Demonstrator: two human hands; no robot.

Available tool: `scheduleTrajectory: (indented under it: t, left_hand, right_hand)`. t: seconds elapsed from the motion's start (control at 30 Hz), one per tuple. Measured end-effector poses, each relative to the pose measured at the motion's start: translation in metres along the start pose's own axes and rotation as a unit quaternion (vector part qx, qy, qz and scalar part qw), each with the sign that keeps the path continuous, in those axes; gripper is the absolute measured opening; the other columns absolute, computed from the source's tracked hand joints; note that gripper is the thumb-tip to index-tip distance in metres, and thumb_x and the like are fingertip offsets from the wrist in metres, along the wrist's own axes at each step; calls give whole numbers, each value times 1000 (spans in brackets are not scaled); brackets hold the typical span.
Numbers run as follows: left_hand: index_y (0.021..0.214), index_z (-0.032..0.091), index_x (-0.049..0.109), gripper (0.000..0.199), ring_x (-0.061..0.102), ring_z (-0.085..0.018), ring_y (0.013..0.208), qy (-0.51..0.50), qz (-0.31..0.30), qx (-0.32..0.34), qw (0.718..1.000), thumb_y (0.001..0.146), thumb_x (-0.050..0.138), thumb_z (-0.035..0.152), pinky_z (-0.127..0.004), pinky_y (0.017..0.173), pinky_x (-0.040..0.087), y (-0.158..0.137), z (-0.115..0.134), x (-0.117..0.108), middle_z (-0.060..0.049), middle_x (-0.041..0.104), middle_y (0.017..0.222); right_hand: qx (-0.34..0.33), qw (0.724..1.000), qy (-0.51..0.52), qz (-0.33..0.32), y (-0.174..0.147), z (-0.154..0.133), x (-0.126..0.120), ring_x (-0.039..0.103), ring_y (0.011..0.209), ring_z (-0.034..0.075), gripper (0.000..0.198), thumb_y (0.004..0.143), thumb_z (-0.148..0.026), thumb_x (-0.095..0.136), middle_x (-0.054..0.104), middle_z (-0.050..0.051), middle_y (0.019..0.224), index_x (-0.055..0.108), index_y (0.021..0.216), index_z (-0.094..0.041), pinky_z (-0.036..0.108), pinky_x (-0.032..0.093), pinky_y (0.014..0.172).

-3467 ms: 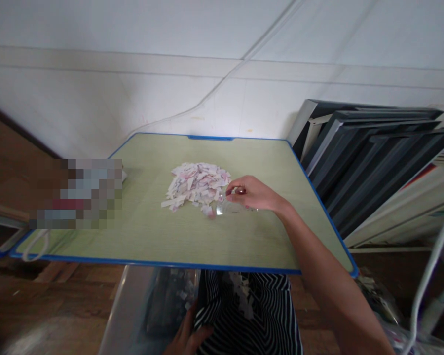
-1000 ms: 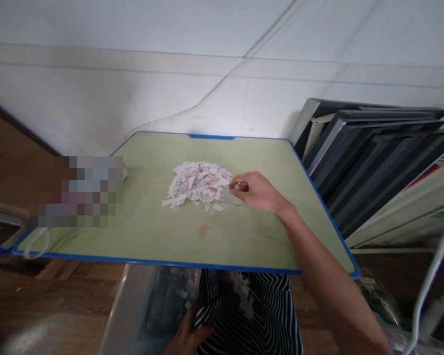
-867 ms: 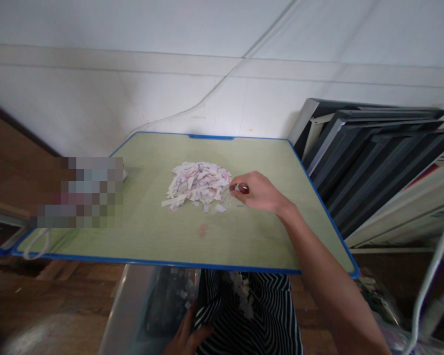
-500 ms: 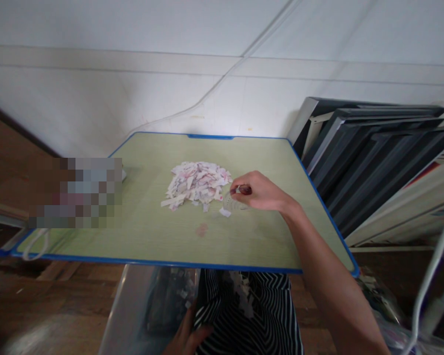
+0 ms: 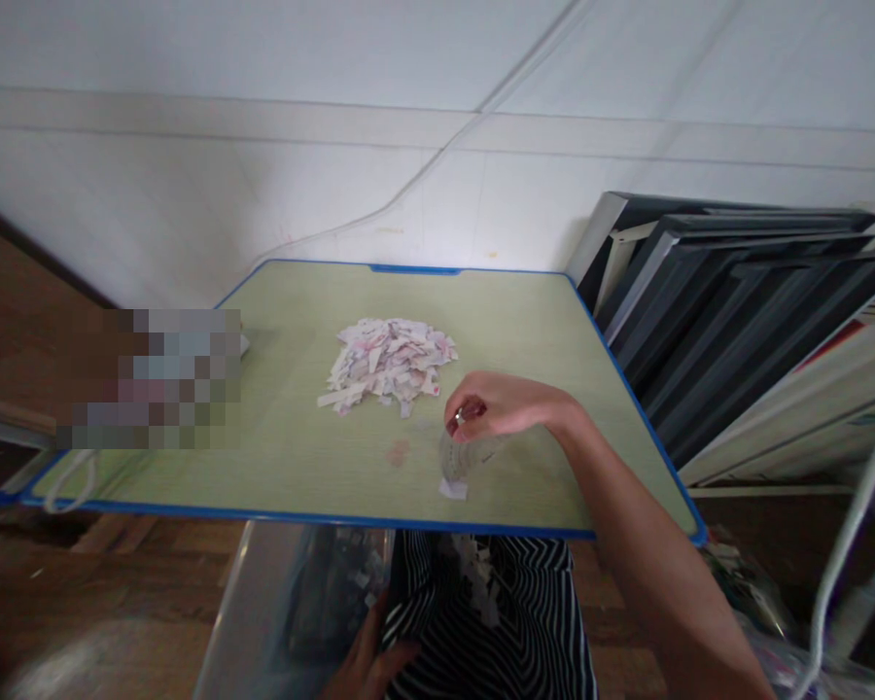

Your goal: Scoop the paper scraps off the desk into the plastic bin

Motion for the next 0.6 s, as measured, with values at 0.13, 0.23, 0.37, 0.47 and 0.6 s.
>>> scheduleTrajectory:
  t: [0.13, 0.23, 0.37, 0.47, 0.6]
  left_hand:
    - [135, 39, 28, 69, 32, -31, 135, 13, 2, 16, 1000, 82, 68, 24, -34, 94, 50, 0, -3, 8, -9, 8, 156]
    - [134, 37, 31, 68, 31, -32, 135, 14, 4, 28, 1000, 79, 70, 29, -34, 95, 49, -1, 0, 6, -10, 4, 156]
    - [134, 37, 32, 66, 34, -30, 133, 21, -6, 3, 1000, 81, 69, 24, -33, 96, 48, 1, 5, -5, -11, 17, 154]
    - [134, 39, 31, 68, 37, -29, 132, 12, -16, -12, 1000, 80, 70, 25, -33, 95, 49, 3, 8, -12, -9, 21, 154]
    - [135, 40, 28, 71, 39, -28, 130, 7, -14, -18, 1000, 79, 70, 28, -33, 96, 48, 4, 9, -14, -8, 21, 153]
  right_hand:
    - [-15, 995, 41, -91, 5, -4, 24, 46, 53, 7, 21, 72, -27, 63, 61, 1, 63, 68, 78, -8, 19, 34, 49]
    - [-20, 993, 47, -106, 6, -5, 27, 44, 52, 7, 22, 73, -28, 63, 59, 1, 61, 68, 78, -7, 19, 33, 49]
    - [-19, 988, 61, -142, 3, -5, 35, 49, 55, 7, 21, 73, -27, 64, 60, 1, 63, 67, 77, -7, 19, 36, 51]
    - [-27, 977, 59, -202, -1, -7, 47, 50, 54, 7, 19, 74, -26, 64, 59, 0, 61, 66, 76, -8, 18, 37, 50]
    - [-40, 988, 77, -129, 1, -11, 30, 43, 46, 4, 18, 77, -28, 63, 52, -5, 55, 61, 77, -11, 16, 32, 43]
Point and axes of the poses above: each hand's wrist, its own y-axis towards the middle knuckle, its own x-axis out of the palm, z = x × y, the point moved 9 cm from there along y, towards the middle knuckle
